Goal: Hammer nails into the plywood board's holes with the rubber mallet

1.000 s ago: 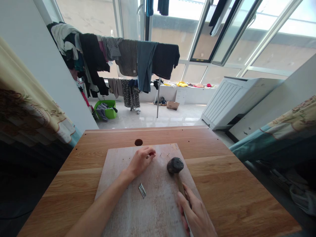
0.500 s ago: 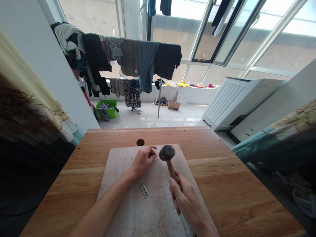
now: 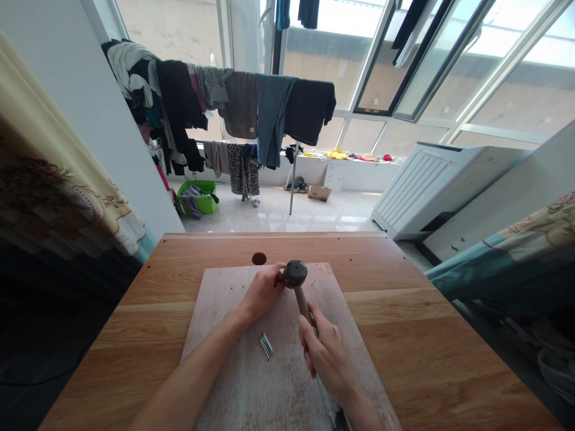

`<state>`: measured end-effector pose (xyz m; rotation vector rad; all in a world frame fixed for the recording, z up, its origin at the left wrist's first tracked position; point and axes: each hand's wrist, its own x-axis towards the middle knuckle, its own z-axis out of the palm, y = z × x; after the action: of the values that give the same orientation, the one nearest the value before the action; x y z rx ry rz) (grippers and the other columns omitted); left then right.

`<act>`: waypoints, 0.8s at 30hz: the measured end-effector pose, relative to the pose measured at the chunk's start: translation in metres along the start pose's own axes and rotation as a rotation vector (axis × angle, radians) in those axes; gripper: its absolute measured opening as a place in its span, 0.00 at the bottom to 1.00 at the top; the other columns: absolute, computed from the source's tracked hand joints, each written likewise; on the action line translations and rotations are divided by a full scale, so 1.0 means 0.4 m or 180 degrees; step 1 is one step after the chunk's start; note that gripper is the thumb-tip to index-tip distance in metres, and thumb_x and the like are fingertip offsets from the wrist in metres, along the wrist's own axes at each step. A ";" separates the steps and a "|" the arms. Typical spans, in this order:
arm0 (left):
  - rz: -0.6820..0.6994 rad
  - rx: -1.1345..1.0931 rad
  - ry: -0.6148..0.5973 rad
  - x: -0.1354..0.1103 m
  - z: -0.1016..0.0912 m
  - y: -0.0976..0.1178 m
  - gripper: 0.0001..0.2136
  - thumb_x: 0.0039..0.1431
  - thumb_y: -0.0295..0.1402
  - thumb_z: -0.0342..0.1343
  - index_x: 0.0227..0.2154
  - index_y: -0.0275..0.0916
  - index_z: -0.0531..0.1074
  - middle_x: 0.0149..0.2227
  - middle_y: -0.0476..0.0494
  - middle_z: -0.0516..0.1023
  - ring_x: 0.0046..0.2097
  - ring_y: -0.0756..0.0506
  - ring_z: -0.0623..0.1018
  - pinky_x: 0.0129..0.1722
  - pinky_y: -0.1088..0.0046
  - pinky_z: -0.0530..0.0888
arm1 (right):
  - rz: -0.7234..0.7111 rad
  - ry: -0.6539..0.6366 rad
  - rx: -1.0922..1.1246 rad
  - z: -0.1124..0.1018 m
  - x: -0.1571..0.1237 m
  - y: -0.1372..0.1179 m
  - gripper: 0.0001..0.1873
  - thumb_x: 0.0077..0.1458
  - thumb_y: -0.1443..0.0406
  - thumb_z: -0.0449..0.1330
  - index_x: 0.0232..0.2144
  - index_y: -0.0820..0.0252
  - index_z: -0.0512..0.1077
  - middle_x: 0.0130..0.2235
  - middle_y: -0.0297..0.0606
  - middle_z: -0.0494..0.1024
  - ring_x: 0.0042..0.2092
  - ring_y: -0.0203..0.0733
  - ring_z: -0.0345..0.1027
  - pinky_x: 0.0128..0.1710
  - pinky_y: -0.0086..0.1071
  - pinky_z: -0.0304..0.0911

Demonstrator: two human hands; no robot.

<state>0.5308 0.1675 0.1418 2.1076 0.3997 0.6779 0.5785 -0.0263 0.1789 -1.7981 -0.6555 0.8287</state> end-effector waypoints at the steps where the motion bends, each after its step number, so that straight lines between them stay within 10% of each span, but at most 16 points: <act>1: 0.0009 -0.0005 -0.0006 -0.001 0.000 0.001 0.18 0.53 0.15 0.56 0.45 0.39 0.75 0.32 0.51 0.81 0.32 0.50 0.79 0.34 0.77 0.72 | 0.0005 -0.0003 -0.0010 0.000 0.001 0.002 0.28 0.64 0.48 0.52 0.56 0.62 0.68 0.22 0.22 0.65 0.15 0.31 0.59 0.11 0.22 0.56; 18: 0.0211 0.0878 0.0001 -0.031 -0.052 0.040 0.14 0.58 0.28 0.60 0.46 0.40 0.69 0.46 0.43 0.72 0.46 0.42 0.76 0.50 0.61 0.75 | 0.0159 0.0272 0.0235 -0.024 -0.075 0.088 0.34 0.64 0.45 0.53 0.60 0.65 0.67 0.22 0.22 0.64 0.13 0.29 0.56 0.11 0.22 0.53; 24: 0.0806 0.2097 -0.1585 -0.126 -0.129 0.159 0.12 0.55 0.19 0.54 0.40 0.40 0.71 0.43 0.43 0.75 0.46 0.41 0.75 0.48 0.63 0.72 | 0.0337 0.0349 0.0215 -0.022 -0.083 0.123 0.37 0.61 0.43 0.56 0.59 0.64 0.70 0.20 0.24 0.65 0.13 0.32 0.56 0.11 0.25 0.53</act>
<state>0.4618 0.1385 0.2024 2.8826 0.0716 0.1298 0.5676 -0.0731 0.1431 -1.8150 -0.4597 0.8066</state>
